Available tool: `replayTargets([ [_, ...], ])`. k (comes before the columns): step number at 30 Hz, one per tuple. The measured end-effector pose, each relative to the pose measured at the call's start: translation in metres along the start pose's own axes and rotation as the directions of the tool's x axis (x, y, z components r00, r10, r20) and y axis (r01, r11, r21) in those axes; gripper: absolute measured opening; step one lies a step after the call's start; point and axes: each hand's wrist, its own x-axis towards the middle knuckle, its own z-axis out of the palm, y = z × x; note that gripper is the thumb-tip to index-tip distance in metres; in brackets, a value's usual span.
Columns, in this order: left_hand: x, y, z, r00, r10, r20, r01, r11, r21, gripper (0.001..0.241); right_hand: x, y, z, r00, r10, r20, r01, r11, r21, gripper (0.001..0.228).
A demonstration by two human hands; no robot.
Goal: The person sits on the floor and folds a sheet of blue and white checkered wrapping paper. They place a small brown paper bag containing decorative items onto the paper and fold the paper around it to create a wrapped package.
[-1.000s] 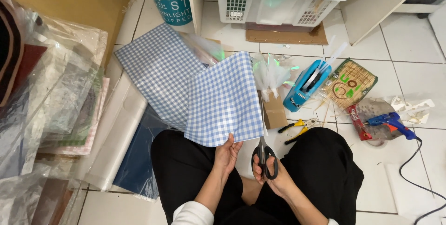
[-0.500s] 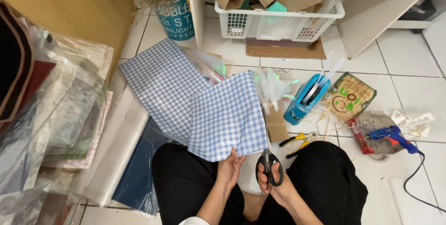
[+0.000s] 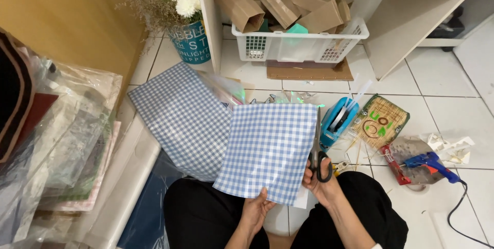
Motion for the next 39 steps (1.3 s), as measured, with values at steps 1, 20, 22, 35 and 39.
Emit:
replayTargets([
  [1, 0.0, -0.001, -0.001, 1.0, -0.027, 0.013, 0.027, 0.999, 0.034, 0.067, 0.007, -0.011, -0.001, 0.998, -0.024, 0.064, 0.023, 1.0, 0.021, 0.069],
  [20, 0.001, 0.016, 0.02, 0.985, 0.009, -0.17, 0.068, 0.894, 0.442, 0.074, 0.05, -0.055, -0.203, 0.536, -0.241, -0.809, -0.735, 0.338, -0.588, 0.066],
  [22, -0.002, 0.019, 0.022, 0.979, 0.026, -0.203, 0.066, 0.9, 0.431, 0.071, 0.044, -0.056, -0.178, 0.612, -0.292, -0.735, -0.718, 0.187, -0.671, 0.067],
  [35, 0.022, -0.015, -0.011, 0.949, 0.314, -0.03, -0.252, 0.812, 0.526, 0.061, 0.014, -0.03, -0.045, 0.757, -0.327, -0.566, -0.133, 0.77, -0.624, 0.038],
  [39, 0.029, -0.02, -0.023, 0.931, 0.36, -0.053, -0.252, 0.744, 0.619, 0.027, 0.022, -0.026, -0.06, 0.746, -0.317, -0.585, -0.189, 0.743, -0.642, 0.044],
])
